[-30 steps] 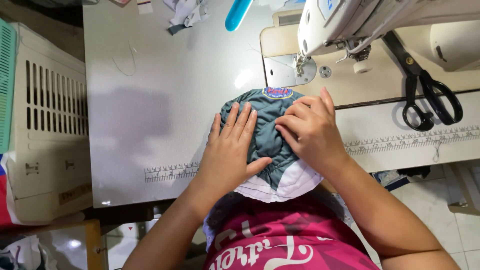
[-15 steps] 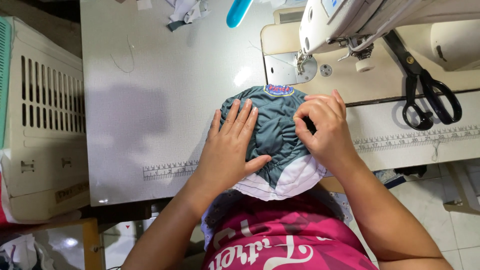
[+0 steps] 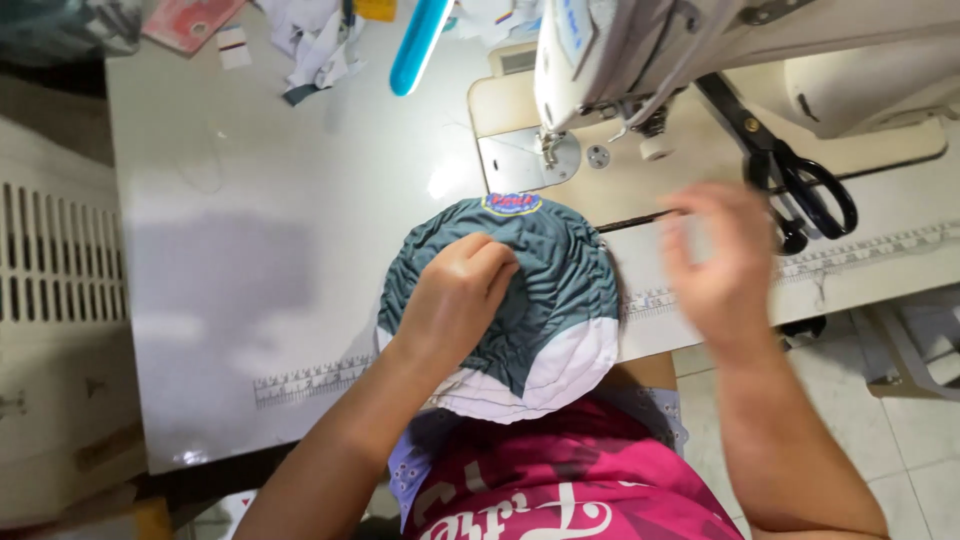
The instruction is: The person uses scissors to trim excess threads and fabric from a teal and white garment on a sewing table. After trimming, the person picks up a stack of folded blue garments from a nearby surface.
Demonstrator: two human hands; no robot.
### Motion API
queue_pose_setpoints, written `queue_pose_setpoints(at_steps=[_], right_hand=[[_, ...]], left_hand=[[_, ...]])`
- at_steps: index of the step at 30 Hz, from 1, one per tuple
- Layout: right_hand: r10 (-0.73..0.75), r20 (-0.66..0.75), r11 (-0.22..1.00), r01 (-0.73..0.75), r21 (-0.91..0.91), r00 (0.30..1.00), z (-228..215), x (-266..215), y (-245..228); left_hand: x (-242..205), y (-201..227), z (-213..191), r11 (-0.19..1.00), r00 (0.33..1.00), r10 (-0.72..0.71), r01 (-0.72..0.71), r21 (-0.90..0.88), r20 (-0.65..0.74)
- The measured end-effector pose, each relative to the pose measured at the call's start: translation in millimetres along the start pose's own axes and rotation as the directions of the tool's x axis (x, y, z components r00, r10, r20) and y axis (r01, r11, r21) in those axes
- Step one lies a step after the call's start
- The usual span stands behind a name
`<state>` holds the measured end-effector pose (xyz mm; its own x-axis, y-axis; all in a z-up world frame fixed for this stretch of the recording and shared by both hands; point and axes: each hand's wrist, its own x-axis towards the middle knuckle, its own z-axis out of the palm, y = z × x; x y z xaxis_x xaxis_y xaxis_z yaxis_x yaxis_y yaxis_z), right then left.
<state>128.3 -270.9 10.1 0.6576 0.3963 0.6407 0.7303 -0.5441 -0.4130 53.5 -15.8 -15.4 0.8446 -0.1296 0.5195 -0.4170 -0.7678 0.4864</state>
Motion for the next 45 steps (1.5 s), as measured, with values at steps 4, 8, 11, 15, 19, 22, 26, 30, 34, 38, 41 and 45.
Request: queue_pose_setpoints(at_steps=[4, 8, 11, 15, 19, 22, 26, 30, 34, 38, 41, 45], right_hand=[[0.209, 0.096, 0.840, -0.128, -0.527, 0.973, -59, -13, 54], [0.622, 0.206, 0.628, -0.324, -0.707, 0.755, -66, -3, 73], [0.758, 0.308, 0.600, -0.429, -0.675, 0.575, -74, 25, 60], [0.688, 0.350, 0.671, -0.375, -0.640, 0.635, -100, -16, 73], [0.762, 0.367, 0.645, -0.672, -0.363, 0.533, -128, -55, 51], [0.772, 0.443, 0.635, -0.585, -0.505, 0.455, -132, -57, 22], [0.627, 0.642, 0.779, -0.344, -0.525, 0.441, -115, -64, 17], [0.416, 0.664, 0.909, -0.259, -0.326, 0.622, -100, -70, 22], [0.405, 0.675, 0.913, -0.238, -0.330, 0.617, -93, -65, 22], [0.416, 0.685, 0.909, -0.260, -0.325, 0.598, -89, -59, 18], [0.344, 0.671, 0.937, -0.197, -0.288, 0.657, -88, -58, 13], [0.301, 0.666, 0.951, -0.166, -0.260, 0.683, -87, -60, 15]], left_hand=[[7, 11, -19, 0.969, 0.999, -0.019, 0.029, -0.246, 0.045], [7, 11, -20, 0.972, 0.998, -0.034, 0.046, -0.231, 0.055], [6, 9, -20, 0.971, 0.999, -0.025, 0.035, -0.237, 0.044], [5, 9, -22, 0.969, 0.999, -0.035, 0.041, -0.243, 0.029], [5, 9, -22, 0.955, 0.998, -0.062, 0.064, -0.290, 0.018], [7, 10, -23, 0.949, 0.997, -0.081, 0.080, -0.304, 0.011], [6, 11, -23, 0.953, 0.995, -0.094, 0.094, -0.287, 0.014], [5, 10, -22, 0.951, 0.995, -0.098, 0.091, -0.294, -0.007], [5, 11, -23, 0.951, 0.996, -0.089, 0.081, -0.297, -0.011], [5, 12, -23, 0.954, 0.997, -0.080, 0.075, -0.290, -0.007], [5, 11, -23, 0.952, 0.997, -0.074, 0.073, -0.296, 0.006], [5, 11, -23, 0.953, 0.998, -0.062, 0.060, -0.298, 0.002]])
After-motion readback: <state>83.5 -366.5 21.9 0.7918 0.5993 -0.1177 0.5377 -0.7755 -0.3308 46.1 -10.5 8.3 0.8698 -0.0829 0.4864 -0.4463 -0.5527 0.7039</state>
